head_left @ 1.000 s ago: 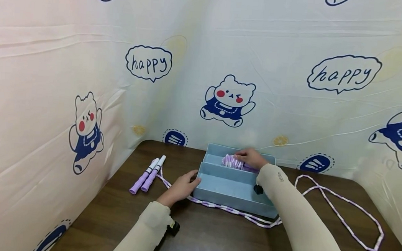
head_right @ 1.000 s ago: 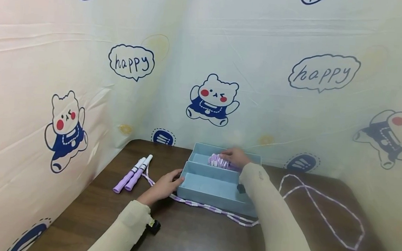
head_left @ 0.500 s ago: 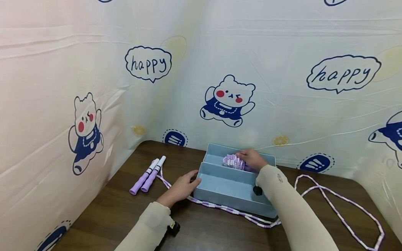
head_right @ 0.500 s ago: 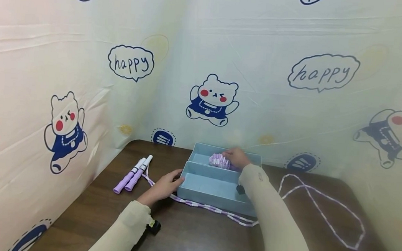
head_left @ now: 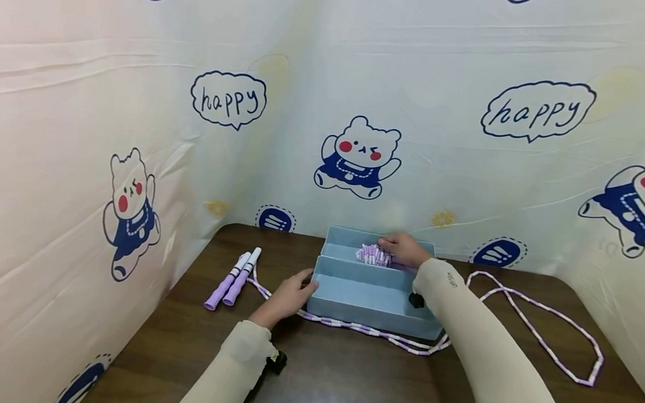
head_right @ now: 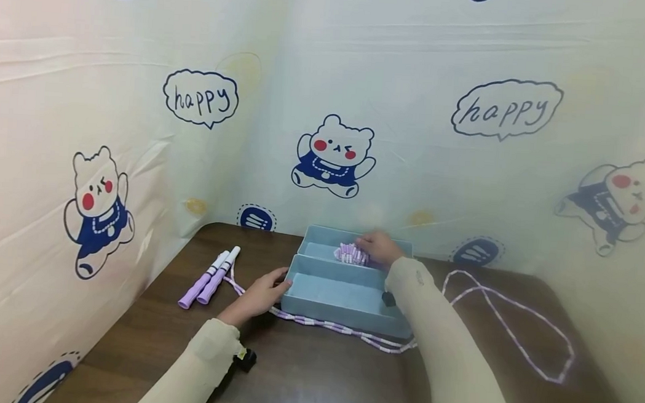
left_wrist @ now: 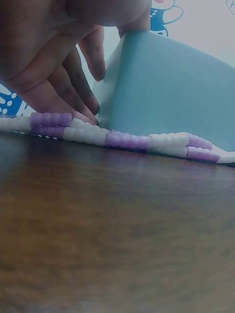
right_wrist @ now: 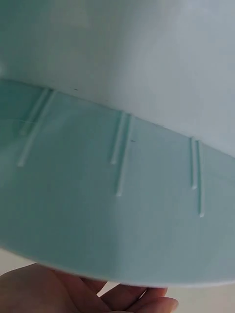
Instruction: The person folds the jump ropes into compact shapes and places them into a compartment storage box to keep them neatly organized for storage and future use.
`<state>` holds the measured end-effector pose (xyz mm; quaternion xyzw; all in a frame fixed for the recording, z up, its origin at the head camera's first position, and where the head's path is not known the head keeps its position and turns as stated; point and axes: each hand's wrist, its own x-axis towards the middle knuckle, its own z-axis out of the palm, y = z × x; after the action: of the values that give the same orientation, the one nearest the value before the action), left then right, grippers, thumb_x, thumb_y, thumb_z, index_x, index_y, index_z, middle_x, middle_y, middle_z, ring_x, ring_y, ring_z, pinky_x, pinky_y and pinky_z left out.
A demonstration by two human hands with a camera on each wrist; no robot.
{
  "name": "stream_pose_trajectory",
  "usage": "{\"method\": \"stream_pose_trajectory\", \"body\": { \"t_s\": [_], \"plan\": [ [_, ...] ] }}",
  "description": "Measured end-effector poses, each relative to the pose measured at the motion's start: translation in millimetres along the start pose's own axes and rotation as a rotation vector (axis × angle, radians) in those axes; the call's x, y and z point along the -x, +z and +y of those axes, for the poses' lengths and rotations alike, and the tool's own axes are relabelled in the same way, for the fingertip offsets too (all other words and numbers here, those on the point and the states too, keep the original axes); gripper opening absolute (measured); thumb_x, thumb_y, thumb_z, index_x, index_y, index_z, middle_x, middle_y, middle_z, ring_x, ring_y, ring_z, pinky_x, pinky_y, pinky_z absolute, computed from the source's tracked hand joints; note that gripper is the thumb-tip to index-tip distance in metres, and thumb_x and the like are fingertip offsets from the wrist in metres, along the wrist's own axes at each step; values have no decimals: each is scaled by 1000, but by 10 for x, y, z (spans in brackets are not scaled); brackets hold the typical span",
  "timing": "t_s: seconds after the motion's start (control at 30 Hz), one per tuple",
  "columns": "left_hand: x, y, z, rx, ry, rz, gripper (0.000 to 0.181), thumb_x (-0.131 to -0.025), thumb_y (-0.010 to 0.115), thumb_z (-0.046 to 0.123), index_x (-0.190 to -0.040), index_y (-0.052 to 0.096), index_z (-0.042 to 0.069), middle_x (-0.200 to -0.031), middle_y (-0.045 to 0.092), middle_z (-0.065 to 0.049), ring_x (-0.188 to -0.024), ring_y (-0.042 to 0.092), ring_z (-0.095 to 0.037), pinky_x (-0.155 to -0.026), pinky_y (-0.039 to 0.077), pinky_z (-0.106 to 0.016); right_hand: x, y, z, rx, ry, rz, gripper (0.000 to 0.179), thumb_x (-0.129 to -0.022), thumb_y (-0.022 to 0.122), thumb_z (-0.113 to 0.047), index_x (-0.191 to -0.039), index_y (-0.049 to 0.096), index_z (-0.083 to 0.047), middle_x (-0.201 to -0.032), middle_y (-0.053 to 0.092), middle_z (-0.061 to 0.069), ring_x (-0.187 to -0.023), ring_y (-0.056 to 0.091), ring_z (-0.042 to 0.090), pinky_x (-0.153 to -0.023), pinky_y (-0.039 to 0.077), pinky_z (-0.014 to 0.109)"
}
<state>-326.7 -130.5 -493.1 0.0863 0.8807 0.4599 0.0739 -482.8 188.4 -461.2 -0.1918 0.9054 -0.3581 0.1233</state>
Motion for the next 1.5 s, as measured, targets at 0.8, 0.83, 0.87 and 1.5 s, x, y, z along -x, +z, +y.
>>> {"method": "stream_pose_trajectory", "body": {
  "t_s": [0.8, 0.83, 0.87, 1.5],
  "plan": [
    [67, -292, 119, -347, 55, 45, 53, -102, 49, 37, -144, 45, 5, -139, 52, -13, -123, 52, -28, -99, 42, -49, 597, -177, -424, 58, -7, 52, 40, -102, 50, -31, -127, 64, -3, -127, 61, 14, -117, 56, 33, -98, 41, 55],
    [78, -316, 124, -355, 58, 42, 51, -102, 50, 36, -143, 46, 6, -137, 53, -13, -122, 54, -27, -98, 43, -49, 623, -182, -432, 72, -22, 57, 39, -102, 50, -30, -127, 64, -3, -127, 62, 14, -116, 57, 33, -98, 41, 55],
    [91, -341, 129, -371, 66, 41, 51, -101, 50, 35, -142, 46, 6, -136, 54, -13, -120, 55, -27, -97, 44, -49, 650, -190, -441, 85, -37, 60, 39, -103, 49, -30, -126, 64, -3, -125, 62, 15, -115, 57, 33, -97, 42, 54],
    [439, -785, 113, -607, 92, 37, 43, -98, 57, 26, -132, 56, 0, -129, 59, -18, -119, 55, -34, -98, 41, -53, 1407, -320, -539, 196, -138, 34, 36, -97, 60, -36, -125, 67, -15, -123, 64, 5, -112, 59, 25, -92, 47, 49]
  ]
}}
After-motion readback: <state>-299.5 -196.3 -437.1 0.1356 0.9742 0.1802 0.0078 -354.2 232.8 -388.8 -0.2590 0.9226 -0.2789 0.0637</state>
